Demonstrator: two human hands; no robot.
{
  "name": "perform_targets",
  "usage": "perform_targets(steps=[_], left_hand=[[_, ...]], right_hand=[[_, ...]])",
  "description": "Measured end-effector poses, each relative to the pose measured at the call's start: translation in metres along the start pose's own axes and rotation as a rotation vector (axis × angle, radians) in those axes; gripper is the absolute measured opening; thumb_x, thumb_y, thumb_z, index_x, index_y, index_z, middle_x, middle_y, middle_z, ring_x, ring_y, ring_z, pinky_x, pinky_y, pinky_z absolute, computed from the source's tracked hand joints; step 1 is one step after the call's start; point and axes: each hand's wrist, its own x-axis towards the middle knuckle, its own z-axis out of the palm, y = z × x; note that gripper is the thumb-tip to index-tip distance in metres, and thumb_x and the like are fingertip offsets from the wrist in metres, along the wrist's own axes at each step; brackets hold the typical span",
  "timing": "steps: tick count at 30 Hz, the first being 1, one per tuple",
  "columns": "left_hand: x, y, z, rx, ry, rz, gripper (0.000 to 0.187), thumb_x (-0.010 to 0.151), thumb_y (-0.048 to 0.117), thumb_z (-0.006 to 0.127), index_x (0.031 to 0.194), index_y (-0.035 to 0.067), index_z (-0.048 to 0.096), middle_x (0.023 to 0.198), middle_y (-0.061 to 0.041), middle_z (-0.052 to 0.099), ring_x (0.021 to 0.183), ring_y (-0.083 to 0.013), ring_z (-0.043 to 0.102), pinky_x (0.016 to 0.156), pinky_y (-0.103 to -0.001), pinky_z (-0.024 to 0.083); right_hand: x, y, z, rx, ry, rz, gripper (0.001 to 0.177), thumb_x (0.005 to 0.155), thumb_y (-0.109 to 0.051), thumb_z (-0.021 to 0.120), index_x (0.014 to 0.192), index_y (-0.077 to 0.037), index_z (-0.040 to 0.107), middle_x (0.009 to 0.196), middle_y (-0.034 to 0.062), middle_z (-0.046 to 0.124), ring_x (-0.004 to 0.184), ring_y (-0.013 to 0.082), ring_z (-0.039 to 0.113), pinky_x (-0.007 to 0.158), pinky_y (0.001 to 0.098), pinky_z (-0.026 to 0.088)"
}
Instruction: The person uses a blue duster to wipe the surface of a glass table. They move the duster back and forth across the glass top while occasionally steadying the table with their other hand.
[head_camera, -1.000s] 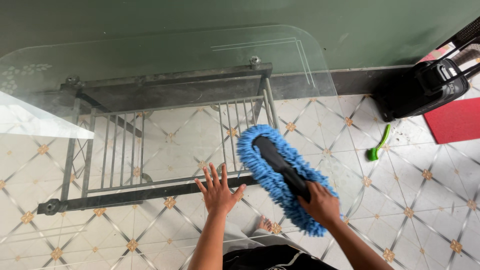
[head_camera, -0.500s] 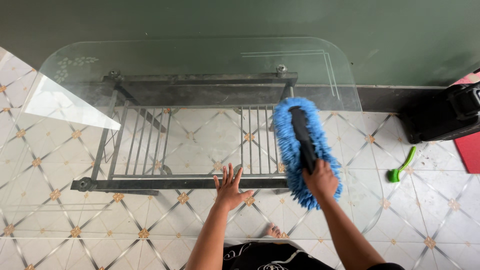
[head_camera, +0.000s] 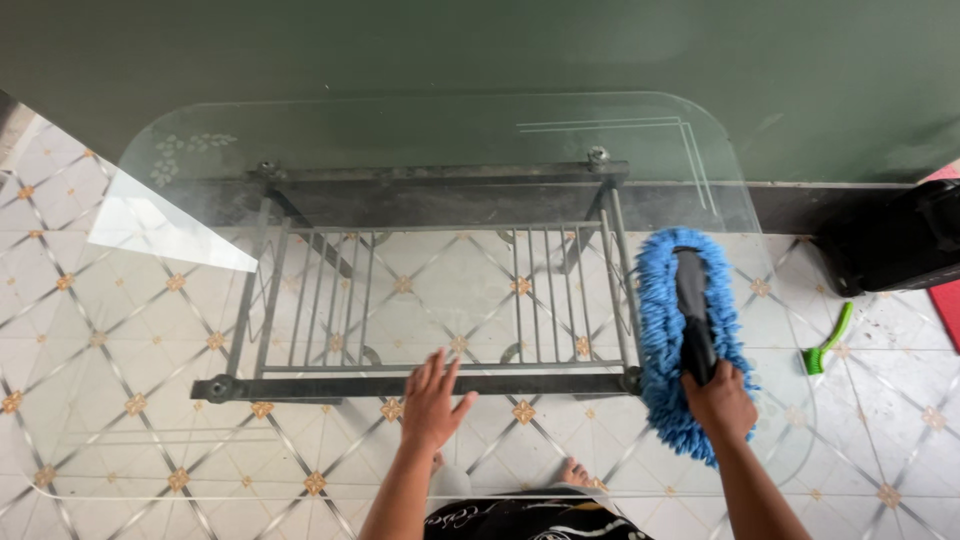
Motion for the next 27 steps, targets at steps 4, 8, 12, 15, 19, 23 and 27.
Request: perform_targets(steps=[4, 8, 12, 15, 19, 23, 27], left_hand=[[-0.019, -0.080, -0.005, 0.091, 0.066, -0.173, 0.081, 0.095, 0.070, 0.040, 0.157, 0.020, 0.028, 0.166, -0.012, 0.019, 0.153, -0.0258, 0.015, 0.123, -0.048, 0.011], [-0.032, -0.135, -0.011, 0.142, 0.073, -0.264, 0.081, 0.094, 0.071, 0.039, 0.158, 0.023, 0.027, 0.168, -0.007, 0.020, 0.157, -0.0233, 0.015, 0.128, -0.045, 0.010], [-0.014, -0.159, -0.018, 0.141, 0.007, -0.251, 0.086, 0.093, 0.074, 0.037, 0.161, 0.024, 0.019, 0.170, -0.007, 0.013, 0.157, -0.0222, 0.010, 0.126, -0.044, 0.006], [-0.011, -0.156, -0.018, 0.199, -0.022, -0.217, 0.087, 0.094, 0.076, 0.031, 0.162, 0.024, 0.015, 0.170, -0.008, 0.008, 0.156, -0.0230, 0.004, 0.124, -0.047, 0.001], [-0.012, -0.151, -0.026, 0.223, -0.100, -0.225, 0.088, 0.095, 0.076, 0.026, 0.163, 0.023, 0.010, 0.170, -0.007, 0.005, 0.156, -0.0229, 0.002, 0.124, -0.047, -0.001], [-0.015, -0.148, -0.036, 0.222, -0.118, -0.211, 0.088, 0.096, 0.075, 0.025, 0.163, 0.020, 0.009, 0.171, -0.008, 0.005, 0.157, -0.0237, 0.001, 0.124, -0.047, -0.001], [-0.015, -0.147, -0.043, 0.207, -0.123, -0.204, 0.086, 0.097, 0.074, 0.024, 0.163, 0.020, 0.009, 0.171, -0.010, 0.004, 0.157, -0.0250, 0.001, 0.124, -0.048, 0.000]], right_hand=[[0.026, -0.050, 0.017, 0.055, 0.045, 0.016, 0.067, 0.083, -0.057, 0.071, 0.131, -0.011, 0.058, 0.127, 0.0171, 0.064, 0.105, 0.0433, 0.068, 0.084, 0.0553, 0.055], [-0.011, -0.143, 0.020, 0.043, -0.043, -0.025, 0.063, 0.082, -0.052, 0.074, 0.127, -0.013, 0.057, 0.125, 0.0148, 0.063, 0.104, 0.0397, 0.069, 0.083, 0.0535, 0.055], [-0.089, -0.221, 0.014, 0.045, -0.189, -0.264, 0.060, 0.083, -0.045, 0.074, 0.132, -0.016, 0.053, 0.124, 0.0092, 0.063, 0.102, 0.0310, 0.069, 0.079, 0.0438, 0.060], [-0.147, -0.235, 0.011, 0.003, -0.176, -0.528, 0.063, 0.079, -0.046, 0.076, 0.131, -0.017, 0.054, 0.128, 0.0042, 0.062, 0.108, 0.0285, 0.067, 0.075, 0.0415, 0.060], [-0.165, -0.205, 0.005, -0.010, -0.196, -0.443, 0.068, 0.077, -0.050, 0.076, 0.135, -0.021, 0.055, 0.127, 0.0016, 0.065, 0.110, 0.0258, 0.067, 0.078, 0.0415, 0.060], [-0.133, -0.163, -0.002, -0.012, -0.198, -0.028, 0.066, 0.081, -0.052, 0.073, 0.138, -0.023, 0.055, 0.124, 0.0039, 0.069, 0.107, 0.0262, 0.070, 0.085, 0.0442, 0.059], [-0.102, -0.171, 0.012, 0.022, 0.003, 0.133, 0.066, 0.080, -0.051, 0.075, 0.131, -0.015, 0.056, 0.126, 0.0091, 0.064, 0.105, 0.0331, 0.069, 0.080, 0.0493, 0.058]])
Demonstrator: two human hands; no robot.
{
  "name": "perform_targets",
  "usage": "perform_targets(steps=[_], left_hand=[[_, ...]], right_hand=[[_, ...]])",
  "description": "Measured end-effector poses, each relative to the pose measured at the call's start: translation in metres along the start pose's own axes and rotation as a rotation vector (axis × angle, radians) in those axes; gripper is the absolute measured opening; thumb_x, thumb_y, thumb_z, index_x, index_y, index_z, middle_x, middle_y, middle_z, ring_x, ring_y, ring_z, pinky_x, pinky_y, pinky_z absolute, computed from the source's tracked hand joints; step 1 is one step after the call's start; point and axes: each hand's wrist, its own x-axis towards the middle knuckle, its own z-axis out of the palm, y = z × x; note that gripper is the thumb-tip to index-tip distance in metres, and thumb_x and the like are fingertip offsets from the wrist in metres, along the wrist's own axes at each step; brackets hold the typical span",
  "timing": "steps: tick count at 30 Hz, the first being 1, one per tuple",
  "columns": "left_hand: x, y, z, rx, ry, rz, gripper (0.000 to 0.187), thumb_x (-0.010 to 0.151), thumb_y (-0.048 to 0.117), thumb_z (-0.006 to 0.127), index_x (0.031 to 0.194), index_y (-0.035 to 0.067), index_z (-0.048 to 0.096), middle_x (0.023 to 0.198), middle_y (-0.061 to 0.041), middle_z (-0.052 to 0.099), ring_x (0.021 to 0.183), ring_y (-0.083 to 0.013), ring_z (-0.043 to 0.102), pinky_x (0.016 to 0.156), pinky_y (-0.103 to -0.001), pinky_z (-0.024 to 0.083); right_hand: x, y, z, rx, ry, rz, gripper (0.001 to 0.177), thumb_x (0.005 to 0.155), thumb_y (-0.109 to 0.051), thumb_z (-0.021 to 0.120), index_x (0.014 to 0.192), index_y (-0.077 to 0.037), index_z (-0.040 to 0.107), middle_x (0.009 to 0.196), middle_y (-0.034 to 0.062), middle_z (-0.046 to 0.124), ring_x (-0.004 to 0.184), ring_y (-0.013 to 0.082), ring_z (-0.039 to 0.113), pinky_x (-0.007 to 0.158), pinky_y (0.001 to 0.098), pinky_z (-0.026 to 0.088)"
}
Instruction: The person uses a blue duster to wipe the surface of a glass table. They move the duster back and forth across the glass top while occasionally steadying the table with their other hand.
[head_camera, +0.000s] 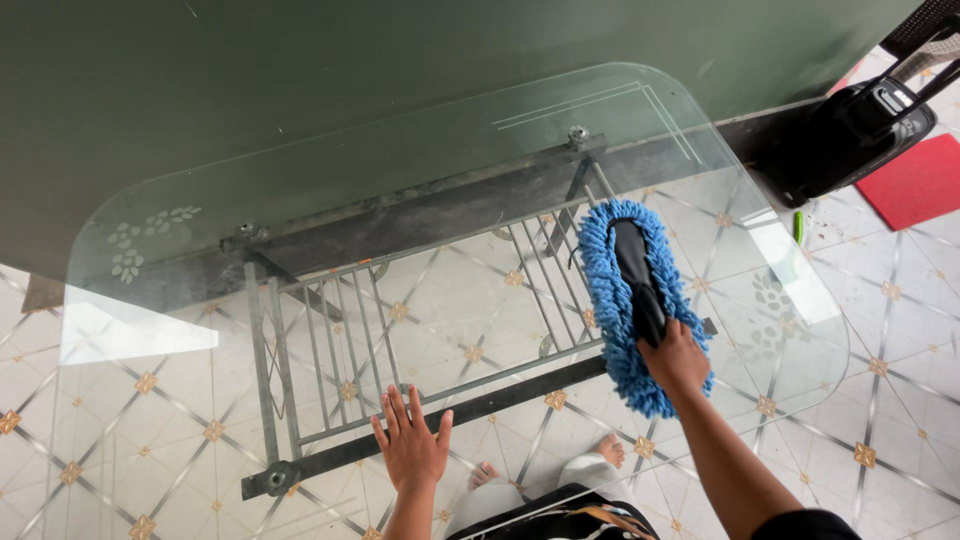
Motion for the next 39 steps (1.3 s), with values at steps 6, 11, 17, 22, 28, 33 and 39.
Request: perform_targets(steps=[6, 11, 17, 22, 28, 33, 39], left_hand=[[-0.003, 0.001, -0.010, -0.030, -0.051, 0.012, 0.087, 0.097, 0.073, 0.023, 0.163, 0.019, 0.006, 0.170, -0.011, 0.001, 0.156, -0.0251, -0.003, 0.123, -0.049, -0.002], [-0.003, 0.000, -0.027, 0.039, -0.168, 0.029, 0.087, 0.100, 0.072, 0.026, 0.164, 0.015, 0.008, 0.173, -0.012, 0.000, 0.158, -0.0268, -0.004, 0.124, -0.049, -0.004], [-0.007, 0.001, -0.020, -0.067, -0.088, 0.022, 0.086, 0.098, 0.072, 0.024, 0.163, 0.019, 0.005, 0.172, -0.010, 0.000, 0.157, -0.0250, -0.003, 0.124, -0.050, -0.004], [-0.003, 0.000, -0.014, -0.079, -0.107, 0.035, 0.087, 0.098, 0.072, 0.022, 0.164, 0.018, 0.002, 0.171, -0.012, -0.001, 0.156, -0.0264, -0.005, 0.123, -0.050, -0.004], [0.003, 0.000, 0.013, -0.117, 0.152, 0.080, 0.085, 0.098, 0.070, 0.021, 0.162, 0.016, 0.005, 0.169, -0.013, 0.002, 0.155, -0.0266, -0.002, 0.122, -0.051, -0.002], [0.006, -0.001, 0.024, -0.258, 0.677, 0.145, 0.082, 0.096, 0.069, 0.021, 0.158, 0.016, 0.012, 0.164, -0.013, 0.009, 0.153, -0.0265, 0.002, 0.119, -0.051, 0.000], [-0.005, 0.001, -0.030, -0.118, -0.192, 0.023, 0.086, 0.099, 0.071, 0.024, 0.164, 0.020, 0.002, 0.172, -0.011, -0.004, 0.157, -0.0263, -0.008, 0.124, -0.049, -0.004]], right_hand=[[-0.058, -0.097, 0.013, 0.068, -0.067, -0.139, 0.059, 0.081, -0.044, 0.077, 0.127, -0.014, 0.055, 0.118, 0.0103, 0.063, 0.103, 0.0315, 0.067, 0.082, 0.0476, 0.057], [-0.138, -0.140, 0.008, -0.090, -0.319, -0.595, 0.062, 0.082, -0.044, 0.075, 0.132, -0.015, 0.052, 0.127, 0.0045, 0.059, 0.109, 0.0245, 0.063, 0.078, 0.0411, 0.059], [-0.120, -0.078, 0.005, -0.056, -0.288, -0.449, 0.065, 0.079, -0.048, 0.073, 0.134, -0.019, 0.055, 0.128, 0.0042, 0.066, 0.107, 0.0232, 0.068, 0.081, 0.0390, 0.060], [-0.035, -0.040, 0.008, 0.018, -0.076, -0.119, 0.067, 0.079, -0.051, 0.075, 0.132, -0.014, 0.057, 0.125, 0.0115, 0.066, 0.108, 0.0334, 0.070, 0.083, 0.0497, 0.057], [0.030, -0.100, 0.021, 0.018, 0.068, -0.039, 0.067, 0.080, -0.052, 0.074, 0.132, -0.013, 0.058, 0.124, 0.0127, 0.064, 0.110, 0.0352, 0.066, 0.084, 0.0502, 0.056], [-0.001, -0.159, 0.022, 0.018, -0.047, -0.230, 0.059, 0.080, -0.047, 0.077, 0.125, -0.014, 0.058, 0.125, 0.0098, 0.062, 0.111, 0.0337, 0.066, 0.087, 0.0489, 0.055], [-0.081, -0.151, 0.015, -0.073, -0.225, -0.672, 0.063, 0.081, -0.048, 0.073, 0.133, -0.019, 0.055, 0.126, 0.0026, 0.063, 0.113, 0.0266, 0.065, 0.084, 0.0432, 0.059]])
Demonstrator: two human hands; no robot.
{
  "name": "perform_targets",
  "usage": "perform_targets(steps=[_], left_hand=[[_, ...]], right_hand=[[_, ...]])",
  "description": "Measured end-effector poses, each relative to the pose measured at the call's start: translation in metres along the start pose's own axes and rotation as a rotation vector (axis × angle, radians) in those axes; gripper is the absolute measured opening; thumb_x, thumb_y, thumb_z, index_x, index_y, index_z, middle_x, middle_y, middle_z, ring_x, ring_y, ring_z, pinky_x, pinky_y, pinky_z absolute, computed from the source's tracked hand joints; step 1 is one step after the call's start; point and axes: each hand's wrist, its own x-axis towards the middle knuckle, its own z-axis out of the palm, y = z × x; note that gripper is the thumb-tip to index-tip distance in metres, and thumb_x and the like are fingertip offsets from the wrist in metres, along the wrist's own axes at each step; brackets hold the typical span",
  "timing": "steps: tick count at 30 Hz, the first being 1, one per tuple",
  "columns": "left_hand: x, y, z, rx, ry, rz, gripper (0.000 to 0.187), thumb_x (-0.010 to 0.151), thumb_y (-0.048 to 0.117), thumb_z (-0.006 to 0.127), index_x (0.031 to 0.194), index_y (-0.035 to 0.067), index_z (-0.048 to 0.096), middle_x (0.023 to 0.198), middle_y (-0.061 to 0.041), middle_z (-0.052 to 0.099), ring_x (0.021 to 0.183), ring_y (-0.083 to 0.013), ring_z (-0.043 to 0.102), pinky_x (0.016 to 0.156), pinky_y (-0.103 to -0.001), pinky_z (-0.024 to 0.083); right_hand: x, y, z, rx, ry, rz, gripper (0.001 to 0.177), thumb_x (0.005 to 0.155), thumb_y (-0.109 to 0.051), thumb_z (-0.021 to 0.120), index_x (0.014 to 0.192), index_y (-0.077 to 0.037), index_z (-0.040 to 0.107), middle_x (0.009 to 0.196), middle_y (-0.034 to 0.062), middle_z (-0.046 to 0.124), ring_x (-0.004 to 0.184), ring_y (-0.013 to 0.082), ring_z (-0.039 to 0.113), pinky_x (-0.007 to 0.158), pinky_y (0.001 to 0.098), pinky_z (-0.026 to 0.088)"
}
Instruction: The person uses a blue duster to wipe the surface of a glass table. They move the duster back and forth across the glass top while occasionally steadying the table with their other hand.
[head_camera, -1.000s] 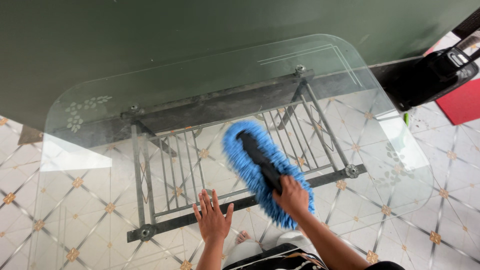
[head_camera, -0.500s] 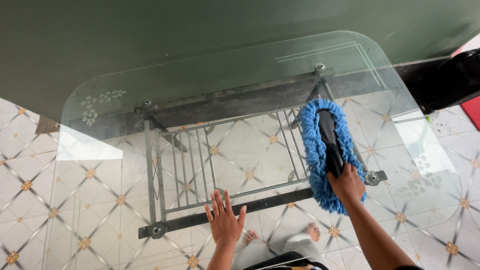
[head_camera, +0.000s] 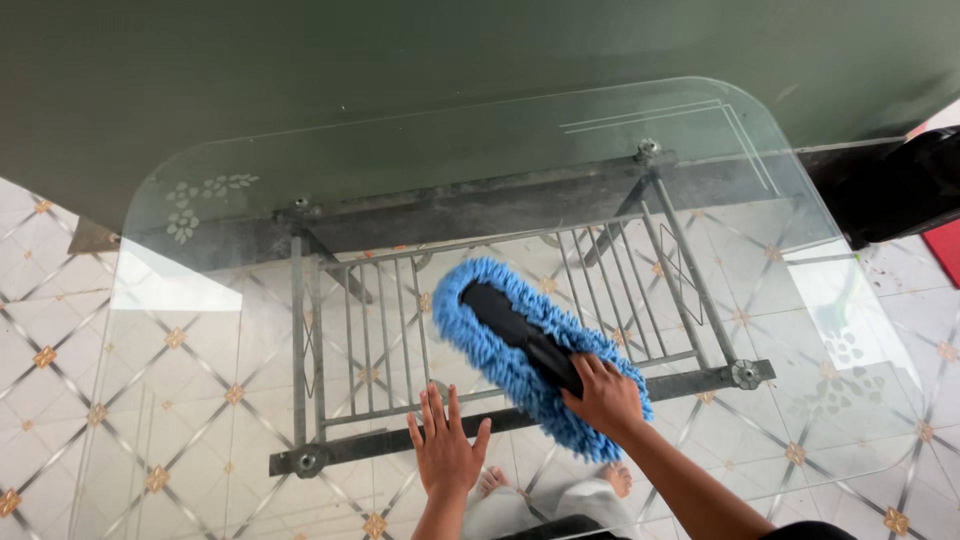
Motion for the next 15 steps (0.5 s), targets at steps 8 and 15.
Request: perform_targets(steps=[8, 15], left_hand=[[0.009, -0.001, 0.014, 0.005, 0.004, -0.010, 0.087, 0.098, 0.072, 0.026, 0.164, 0.020, 0.001, 0.172, -0.010, -0.005, 0.157, -0.0243, -0.008, 0.124, -0.049, -0.006], [0.022, -0.005, 0.054, -0.152, 0.810, 0.154, 0.084, 0.092, 0.070, 0.021, 0.158, 0.019, 0.006, 0.165, -0.011, 0.000, 0.153, -0.0242, -0.005, 0.119, -0.050, -0.003]], right_hand=[[0.024, 0.100, -0.012, 0.006, 0.030, 0.415, 0.064, 0.081, -0.054, 0.074, 0.132, -0.018, 0.057, 0.119, 0.0066, 0.068, 0.106, 0.0284, 0.071, 0.082, 0.0473, 0.059], [0.122, 0.117, -0.024, 0.043, 0.238, 0.566, 0.067, 0.081, -0.054, 0.076, 0.130, -0.012, 0.058, 0.125, 0.0139, 0.065, 0.104, 0.0381, 0.069, 0.082, 0.0518, 0.056]])
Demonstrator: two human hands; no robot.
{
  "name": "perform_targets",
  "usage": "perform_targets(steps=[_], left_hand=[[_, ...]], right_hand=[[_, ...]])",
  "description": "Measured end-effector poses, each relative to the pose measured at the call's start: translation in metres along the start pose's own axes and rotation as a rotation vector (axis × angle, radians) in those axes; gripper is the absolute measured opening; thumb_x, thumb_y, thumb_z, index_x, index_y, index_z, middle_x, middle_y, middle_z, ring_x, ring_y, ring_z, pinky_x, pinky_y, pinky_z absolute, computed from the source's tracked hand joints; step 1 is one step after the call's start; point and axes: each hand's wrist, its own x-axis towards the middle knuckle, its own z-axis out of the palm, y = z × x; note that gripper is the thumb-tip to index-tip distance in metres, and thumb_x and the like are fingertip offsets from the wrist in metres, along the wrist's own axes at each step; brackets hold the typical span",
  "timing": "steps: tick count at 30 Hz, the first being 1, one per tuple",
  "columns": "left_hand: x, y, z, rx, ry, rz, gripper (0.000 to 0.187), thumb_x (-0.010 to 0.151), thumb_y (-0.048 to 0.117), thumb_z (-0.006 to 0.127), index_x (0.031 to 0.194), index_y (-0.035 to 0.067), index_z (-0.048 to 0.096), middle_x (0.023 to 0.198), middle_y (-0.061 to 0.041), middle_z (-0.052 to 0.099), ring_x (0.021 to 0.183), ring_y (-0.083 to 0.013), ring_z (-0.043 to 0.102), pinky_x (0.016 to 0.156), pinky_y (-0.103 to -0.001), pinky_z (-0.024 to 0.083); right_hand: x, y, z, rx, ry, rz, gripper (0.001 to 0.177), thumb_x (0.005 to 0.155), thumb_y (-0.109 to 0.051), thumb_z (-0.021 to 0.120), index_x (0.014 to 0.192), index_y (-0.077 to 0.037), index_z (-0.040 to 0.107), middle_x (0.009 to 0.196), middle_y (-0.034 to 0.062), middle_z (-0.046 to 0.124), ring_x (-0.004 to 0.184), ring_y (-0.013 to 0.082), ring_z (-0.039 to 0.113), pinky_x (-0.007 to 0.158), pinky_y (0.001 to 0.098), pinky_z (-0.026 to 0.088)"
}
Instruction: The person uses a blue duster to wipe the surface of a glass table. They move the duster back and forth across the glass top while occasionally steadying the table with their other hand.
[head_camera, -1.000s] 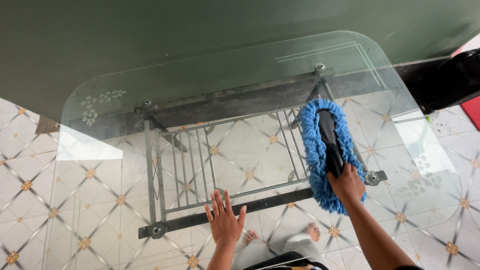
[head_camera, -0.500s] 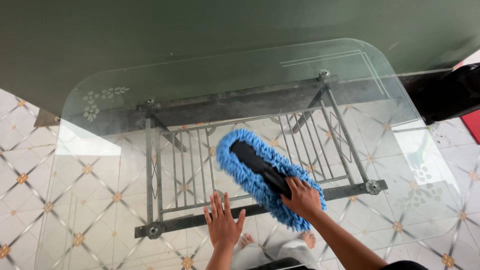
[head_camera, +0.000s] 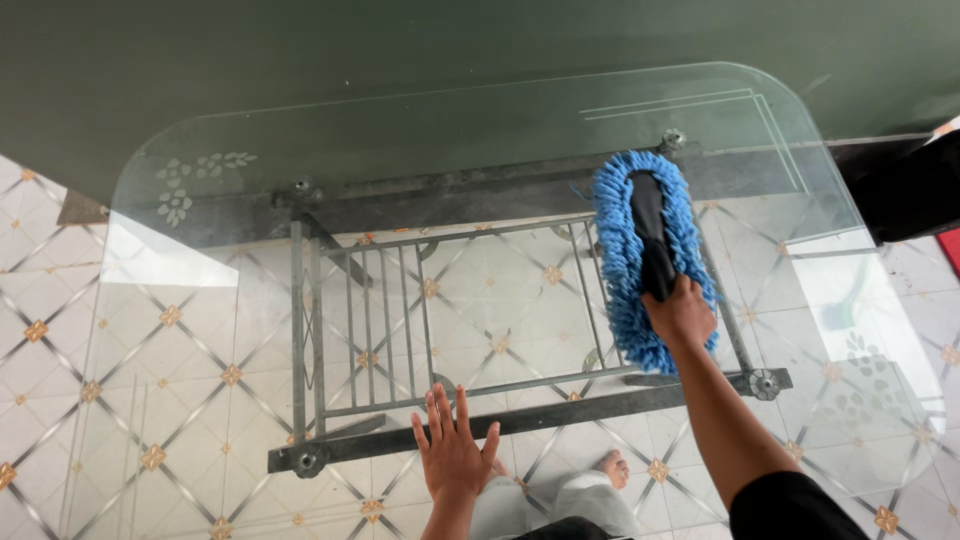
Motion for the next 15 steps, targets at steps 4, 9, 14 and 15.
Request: perform_targets(steps=[4, 9, 14, 15], left_hand=[[0.007, 0.004, -0.014, 0.072, -0.326, -0.066, 0.085, 0.094, 0.072, 0.020, 0.161, 0.022, 0.000, 0.167, -0.010, -0.007, 0.154, -0.0237, -0.010, 0.124, -0.051, -0.005], [0.011, 0.006, -0.017, 0.051, -0.018, 0.000, 0.083, 0.092, 0.070, 0.020, 0.158, 0.022, 0.004, 0.165, -0.009, -0.003, 0.153, -0.0230, -0.006, 0.123, -0.052, -0.004], [0.022, 0.009, -0.037, 0.141, -0.630, -0.100, 0.083, 0.098, 0.072, 0.020, 0.162, 0.021, 0.005, 0.172, -0.011, -0.008, 0.157, -0.0251, -0.012, 0.123, -0.049, -0.007], [0.023, 0.011, -0.041, 0.200, -0.946, -0.162, 0.083, 0.101, 0.073, 0.020, 0.164, 0.021, 0.005, 0.175, -0.011, -0.011, 0.159, -0.0260, -0.015, 0.125, -0.050, -0.008]], right_hand=[[-0.006, -0.071, -0.004, -0.016, -0.120, -0.115, 0.064, 0.083, -0.050, 0.076, 0.130, -0.011, 0.057, 0.125, 0.0124, 0.064, 0.100, 0.0333, 0.071, 0.079, 0.0476, 0.059], [-0.075, -0.137, -0.011, -0.061, -0.333, -0.408, 0.069, 0.086, -0.046, 0.072, 0.142, -0.015, 0.048, 0.128, 0.0065, 0.059, 0.105, 0.0255, 0.067, 0.075, 0.0384, 0.061], [-0.172, -0.106, -0.006, -0.034, -0.268, -0.709, 0.063, 0.084, -0.045, 0.072, 0.135, -0.014, 0.053, 0.126, 0.0050, 0.061, 0.110, 0.0259, 0.065, 0.073, 0.0394, 0.060], [-0.186, -0.087, -0.005, 0.033, -0.208, -0.732, 0.061, 0.083, -0.045, 0.072, 0.133, -0.014, 0.056, 0.125, 0.0037, 0.063, 0.108, 0.0268, 0.066, 0.074, 0.0391, 0.060]])
